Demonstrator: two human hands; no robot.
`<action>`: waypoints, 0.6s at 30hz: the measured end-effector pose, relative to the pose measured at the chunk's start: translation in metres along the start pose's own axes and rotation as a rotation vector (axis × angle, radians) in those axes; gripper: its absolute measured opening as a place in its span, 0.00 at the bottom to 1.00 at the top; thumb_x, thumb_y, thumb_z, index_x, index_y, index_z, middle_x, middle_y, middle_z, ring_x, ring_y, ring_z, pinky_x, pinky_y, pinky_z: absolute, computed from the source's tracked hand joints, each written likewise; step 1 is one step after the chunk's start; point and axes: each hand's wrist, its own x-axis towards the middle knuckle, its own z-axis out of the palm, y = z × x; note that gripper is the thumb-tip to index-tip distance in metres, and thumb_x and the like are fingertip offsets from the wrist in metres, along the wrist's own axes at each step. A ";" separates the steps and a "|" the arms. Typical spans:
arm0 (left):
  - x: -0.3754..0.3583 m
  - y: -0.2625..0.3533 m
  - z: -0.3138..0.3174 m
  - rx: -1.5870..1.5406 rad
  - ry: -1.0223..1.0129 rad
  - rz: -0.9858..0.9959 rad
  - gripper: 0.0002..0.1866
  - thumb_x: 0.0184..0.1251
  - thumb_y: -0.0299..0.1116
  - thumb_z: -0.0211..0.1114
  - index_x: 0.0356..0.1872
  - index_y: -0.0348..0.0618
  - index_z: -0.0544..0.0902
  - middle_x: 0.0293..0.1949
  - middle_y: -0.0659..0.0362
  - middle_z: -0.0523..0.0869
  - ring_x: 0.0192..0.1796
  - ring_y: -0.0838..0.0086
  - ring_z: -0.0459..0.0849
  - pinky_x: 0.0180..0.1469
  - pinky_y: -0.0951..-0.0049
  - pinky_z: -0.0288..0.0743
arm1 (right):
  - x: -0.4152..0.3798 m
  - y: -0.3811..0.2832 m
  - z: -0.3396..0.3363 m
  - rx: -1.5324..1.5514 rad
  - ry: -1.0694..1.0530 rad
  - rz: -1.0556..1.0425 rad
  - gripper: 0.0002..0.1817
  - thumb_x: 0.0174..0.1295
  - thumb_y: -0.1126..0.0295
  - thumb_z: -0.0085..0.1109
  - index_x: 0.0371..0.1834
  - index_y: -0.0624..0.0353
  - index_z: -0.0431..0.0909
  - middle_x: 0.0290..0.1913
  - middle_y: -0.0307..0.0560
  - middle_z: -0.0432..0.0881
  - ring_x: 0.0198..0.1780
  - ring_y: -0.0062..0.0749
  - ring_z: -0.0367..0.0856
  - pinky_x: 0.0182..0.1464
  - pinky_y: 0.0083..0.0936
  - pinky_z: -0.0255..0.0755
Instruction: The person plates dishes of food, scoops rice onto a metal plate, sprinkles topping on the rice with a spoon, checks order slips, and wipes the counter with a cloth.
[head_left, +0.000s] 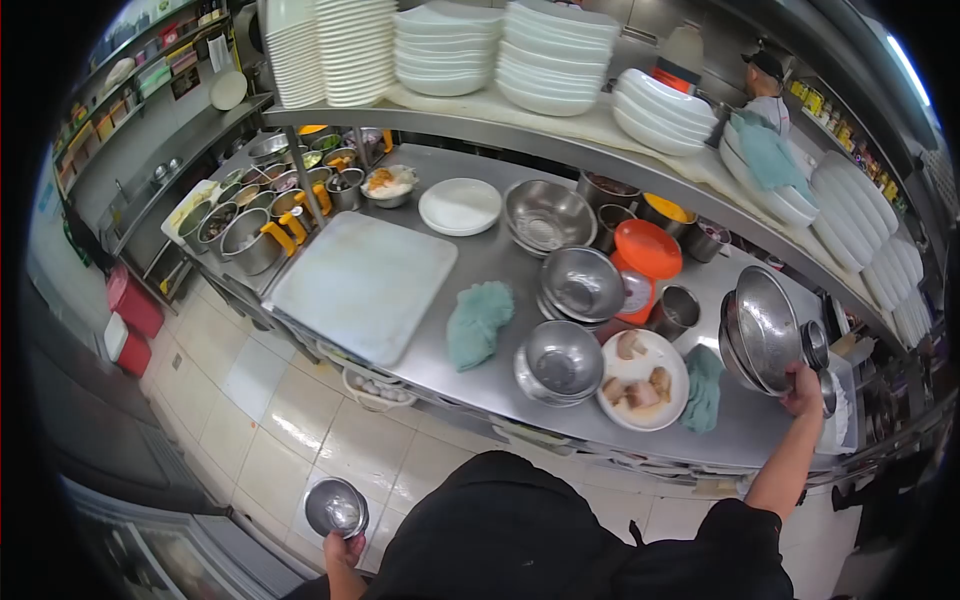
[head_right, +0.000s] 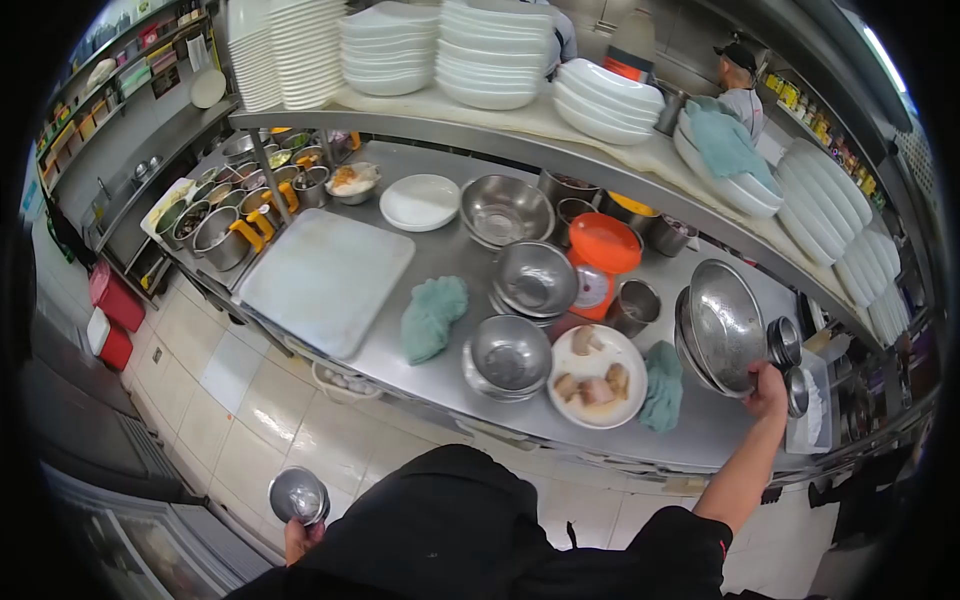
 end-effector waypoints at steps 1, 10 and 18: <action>0.006 0.019 -0.008 0.002 -0.010 0.010 0.18 0.70 0.34 0.43 0.53 0.38 0.75 0.40 0.50 0.83 0.36 0.60 0.85 0.37 0.63 0.83 | -0.023 0.001 0.016 0.018 0.014 -0.028 0.10 0.51 0.67 0.55 0.36 0.54 0.75 0.30 0.40 0.76 0.27 0.34 0.74 0.29 0.35 0.69; 0.059 0.201 0.001 0.029 -0.018 0.210 0.20 0.71 0.35 0.43 0.54 0.31 0.74 0.40 0.45 0.85 0.38 0.58 0.87 0.39 0.62 0.85 | -0.167 -0.028 0.262 -0.194 -0.274 -0.234 0.08 0.48 0.72 0.57 0.29 0.65 0.78 0.29 0.46 0.78 0.33 0.34 0.77 0.36 0.32 0.71; 0.099 0.266 -0.076 -0.119 0.110 0.217 0.20 0.69 0.32 0.44 0.55 0.29 0.72 0.41 0.42 0.84 0.40 0.54 0.87 0.39 0.59 0.86 | -0.261 -0.059 0.655 -0.326 -0.902 -0.325 0.13 0.47 0.73 0.57 0.36 0.68 0.82 0.32 0.46 0.84 0.32 0.32 0.83 0.37 0.29 0.77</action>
